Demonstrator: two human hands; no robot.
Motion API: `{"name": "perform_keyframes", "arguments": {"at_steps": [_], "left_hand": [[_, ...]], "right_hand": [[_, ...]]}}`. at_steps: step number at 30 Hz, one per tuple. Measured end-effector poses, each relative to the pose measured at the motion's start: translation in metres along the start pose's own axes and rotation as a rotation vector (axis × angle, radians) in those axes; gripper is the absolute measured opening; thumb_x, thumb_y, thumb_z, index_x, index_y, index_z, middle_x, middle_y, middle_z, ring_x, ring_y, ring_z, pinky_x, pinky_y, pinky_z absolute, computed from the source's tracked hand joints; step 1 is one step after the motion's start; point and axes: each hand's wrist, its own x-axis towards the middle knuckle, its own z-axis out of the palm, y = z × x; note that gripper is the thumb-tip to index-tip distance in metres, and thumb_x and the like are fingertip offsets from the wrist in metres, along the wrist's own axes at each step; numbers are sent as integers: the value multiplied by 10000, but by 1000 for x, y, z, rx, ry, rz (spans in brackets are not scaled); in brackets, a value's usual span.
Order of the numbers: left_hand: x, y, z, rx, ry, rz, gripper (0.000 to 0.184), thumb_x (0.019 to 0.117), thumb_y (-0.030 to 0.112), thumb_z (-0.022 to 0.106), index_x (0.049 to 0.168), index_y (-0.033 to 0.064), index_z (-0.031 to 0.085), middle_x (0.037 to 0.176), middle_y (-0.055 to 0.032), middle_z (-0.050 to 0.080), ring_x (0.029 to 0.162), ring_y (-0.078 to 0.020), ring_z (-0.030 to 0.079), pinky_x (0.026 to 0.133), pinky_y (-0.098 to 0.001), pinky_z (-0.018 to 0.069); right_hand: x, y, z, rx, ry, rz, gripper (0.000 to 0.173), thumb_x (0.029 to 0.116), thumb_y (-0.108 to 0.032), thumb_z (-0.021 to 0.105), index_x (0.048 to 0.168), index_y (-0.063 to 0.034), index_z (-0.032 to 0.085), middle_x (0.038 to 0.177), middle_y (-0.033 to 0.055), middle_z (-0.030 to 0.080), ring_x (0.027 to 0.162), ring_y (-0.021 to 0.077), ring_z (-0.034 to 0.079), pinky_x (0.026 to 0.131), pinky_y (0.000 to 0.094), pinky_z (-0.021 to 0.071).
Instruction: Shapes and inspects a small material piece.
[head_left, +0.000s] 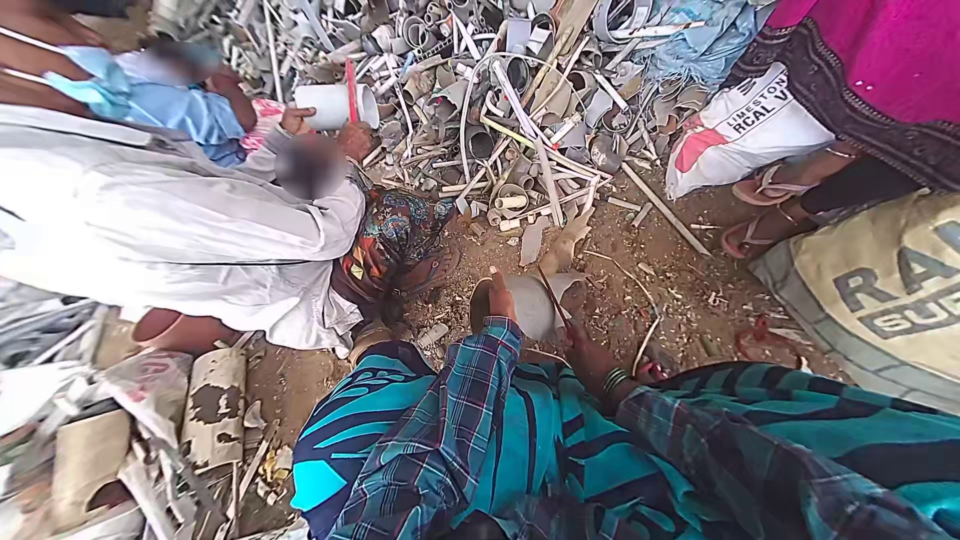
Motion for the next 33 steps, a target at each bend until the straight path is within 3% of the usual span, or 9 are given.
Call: {"name": "perform_keyframes", "arguments": {"at_steps": [2,5,9,12,14,20,25,31,33], "left_hand": [[23,-13,-2,50,-31,58,469,1116,199,394,1424,-154,423,1519,-299,414,1428,-331,388,1175,-429,284],[30,-20,-8,156,-26,63,408,1069,121,510,1365,-157,475,1424,-304,493,1304,-320,489,1108,-420,359],[-10,15,-22,228,-133,139,415,1059,37,489,1407,-177,418,1456,-346,455,1381,-346,449,1157,-405,320],[-13,24,-33,288,-194,200,472,1049,10,478,1469,-162,349,1503,-343,411,1425,-343,414,1183,-395,297],[-9,22,-36,301,-198,178,490,1052,12,476,1486,-156,323,1521,-340,391,1443,-345,395,1192,-396,283],[1,8,-35,344,-200,156,503,1059,46,485,1490,-154,321,1525,-344,384,1446,-355,390,1196,-407,277],[8,9,-42,468,-244,170,565,1073,96,481,1534,-135,249,1561,-342,337,1489,-363,334,1221,-419,237],[15,0,-47,397,-193,140,568,1070,91,486,1533,-136,248,1567,-346,322,1495,-375,317,1225,-430,227],[17,-1,-50,408,-196,162,566,1068,91,490,1528,-141,256,1561,-351,328,1489,-381,322,1222,-432,231]], "right_hand": [[-8,-7,2,-32,17,-93,458,1112,-232,411,1520,-27,361,1256,295,638,1174,459,639,983,594,489],[-7,-7,4,-12,18,-111,412,1121,-208,381,1489,-26,403,1219,295,649,1148,460,647,970,598,489],[16,10,-9,101,55,49,446,1125,-183,361,1504,54,364,1329,329,588,1251,452,592,1059,563,439],[7,-1,-2,131,78,-55,431,1119,-183,385,1476,58,397,1247,322,616,1160,450,627,1009,570,466],[1,-8,2,105,63,-102,426,1120,-182,381,1486,37,393,1204,308,637,1100,442,656,968,568,490],[38,17,3,75,49,137,472,1112,-163,370,1533,48,331,1420,309,545,1319,426,560,1100,545,421],[10,-14,8,22,40,-96,390,1107,-160,392,1450,24,430,1267,300,622,1181,445,627,1001,576,473],[32,-2,9,2,31,79,493,1107,-159,380,1561,22,317,1410,312,553,1310,448,558,1093,582,410],[23,-13,9,-38,10,33,479,1105,-164,390,1540,29,332,1409,308,552,1308,446,562,1092,573,423]]}}
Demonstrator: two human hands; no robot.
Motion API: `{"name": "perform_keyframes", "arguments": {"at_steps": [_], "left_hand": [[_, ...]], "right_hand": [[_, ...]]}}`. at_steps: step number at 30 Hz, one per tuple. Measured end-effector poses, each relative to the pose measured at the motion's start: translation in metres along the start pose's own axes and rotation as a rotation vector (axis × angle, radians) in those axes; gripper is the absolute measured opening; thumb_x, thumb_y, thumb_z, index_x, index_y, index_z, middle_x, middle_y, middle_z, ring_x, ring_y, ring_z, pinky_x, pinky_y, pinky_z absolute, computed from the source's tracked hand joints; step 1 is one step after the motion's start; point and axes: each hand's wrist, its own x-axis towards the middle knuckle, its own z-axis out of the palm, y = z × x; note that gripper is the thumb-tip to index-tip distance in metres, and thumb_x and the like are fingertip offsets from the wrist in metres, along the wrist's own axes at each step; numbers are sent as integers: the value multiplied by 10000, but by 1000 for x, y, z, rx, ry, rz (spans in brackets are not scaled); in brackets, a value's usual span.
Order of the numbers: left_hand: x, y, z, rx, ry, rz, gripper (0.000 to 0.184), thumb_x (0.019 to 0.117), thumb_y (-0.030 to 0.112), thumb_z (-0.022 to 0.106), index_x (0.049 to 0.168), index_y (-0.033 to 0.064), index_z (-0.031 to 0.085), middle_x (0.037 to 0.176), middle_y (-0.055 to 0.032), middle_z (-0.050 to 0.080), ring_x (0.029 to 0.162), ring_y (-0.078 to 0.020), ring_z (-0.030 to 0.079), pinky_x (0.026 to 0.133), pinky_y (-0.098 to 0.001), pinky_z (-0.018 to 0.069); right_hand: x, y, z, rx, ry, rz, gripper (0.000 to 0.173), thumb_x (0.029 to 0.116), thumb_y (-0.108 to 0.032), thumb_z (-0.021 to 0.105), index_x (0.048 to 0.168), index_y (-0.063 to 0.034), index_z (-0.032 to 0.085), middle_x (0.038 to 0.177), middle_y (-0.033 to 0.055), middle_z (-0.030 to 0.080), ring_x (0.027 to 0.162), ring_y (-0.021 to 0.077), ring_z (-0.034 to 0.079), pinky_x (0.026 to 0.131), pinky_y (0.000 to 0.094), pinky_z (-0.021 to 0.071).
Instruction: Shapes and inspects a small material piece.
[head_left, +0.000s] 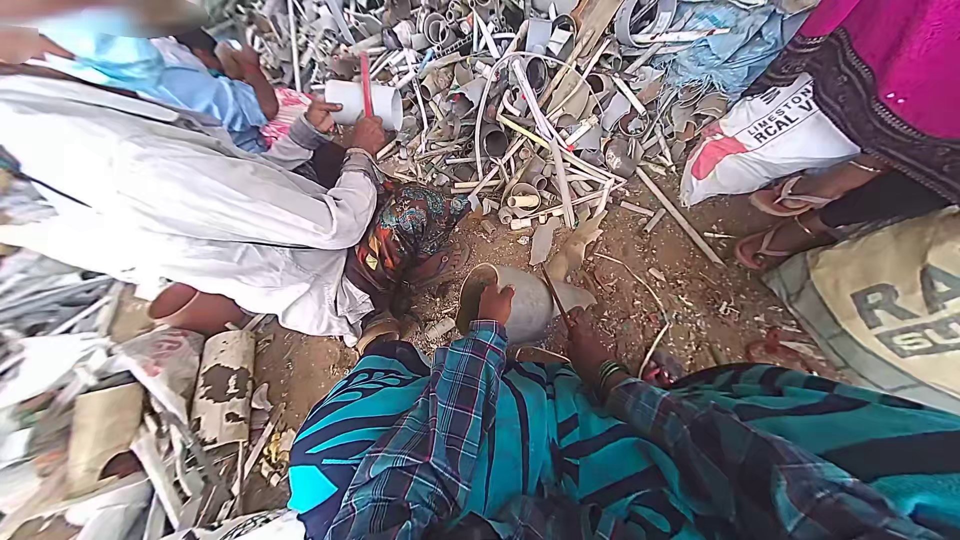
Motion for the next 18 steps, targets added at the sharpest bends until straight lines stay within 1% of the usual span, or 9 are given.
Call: {"name": "perform_keyframes", "arguments": {"at_steps": [3,5,7,8,10,12,13,15,18], "left_hand": [[-2,-1,3,-3,8,-1,533,1066,81,490,1506,-149,299,1534,-354,366,1467,-378,357,1208,-430,253],[-4,-4,4,6,-1,-13,551,1068,94,489,1518,-145,278,1540,-355,358,1475,-381,347,1215,-434,246],[-5,-2,6,18,-10,-6,567,1071,107,485,1530,-137,258,1552,-352,343,1486,-381,331,1222,-438,234],[-6,0,7,29,-16,0,566,1074,112,483,1531,-135,258,1552,-349,346,1487,-382,330,1223,-438,232],[-9,3,9,59,-27,12,554,1079,126,476,1523,-139,277,1543,-352,360,1483,-383,338,1221,-440,237],[-9,2,8,80,-28,4,543,1081,136,476,1512,-142,299,1530,-354,378,1476,-384,352,1216,-445,246],[-7,1,7,80,-23,-8,538,1081,137,479,1509,-142,307,1527,-352,382,1472,-384,357,1213,-444,251],[-6,-4,6,56,-13,-29,541,1080,134,480,1511,-142,302,1534,-349,375,1476,-380,350,1214,-440,249],[-7,-1,8,70,-21,-22,559,1081,143,481,1523,-134,281,1541,-344,370,1480,-377,348,1217,-443,248]], "right_hand": [[-14,-12,4,-31,15,-109,431,1110,-203,397,1493,-7,401,1266,295,640,1193,462,632,997,603,477],[0,2,7,7,20,-15,446,1113,-187,379,1513,8,361,1314,303,615,1233,447,617,1034,583,466],[20,22,3,51,9,120,508,1111,-157,371,1570,36,269,1441,310,527,1332,428,548,1108,554,413],[24,26,0,16,-3,158,524,1105,-149,372,1577,38,243,1468,310,503,1356,426,529,1119,552,407],[18,18,2,28,25,109,521,1097,-157,397,1562,48,281,1453,308,516,1341,428,541,1111,558,417],[2,-1,5,23,59,3,439,1100,-163,399,1494,31,391,1368,302,579,1273,446,584,1062,577,443],[-1,-5,5,13,57,-21,419,1105,-170,396,1480,16,411,1338,298,600,1248,446,602,1043,580,455],[10,11,5,18,34,30,445,1108,-166,382,1505,35,379,1382,303,574,1285,437,581,1075,571,438],[34,41,-3,23,-15,216,517,1098,-150,392,1559,60,291,1490,303,487,1391,404,499,1145,539,383]]}}
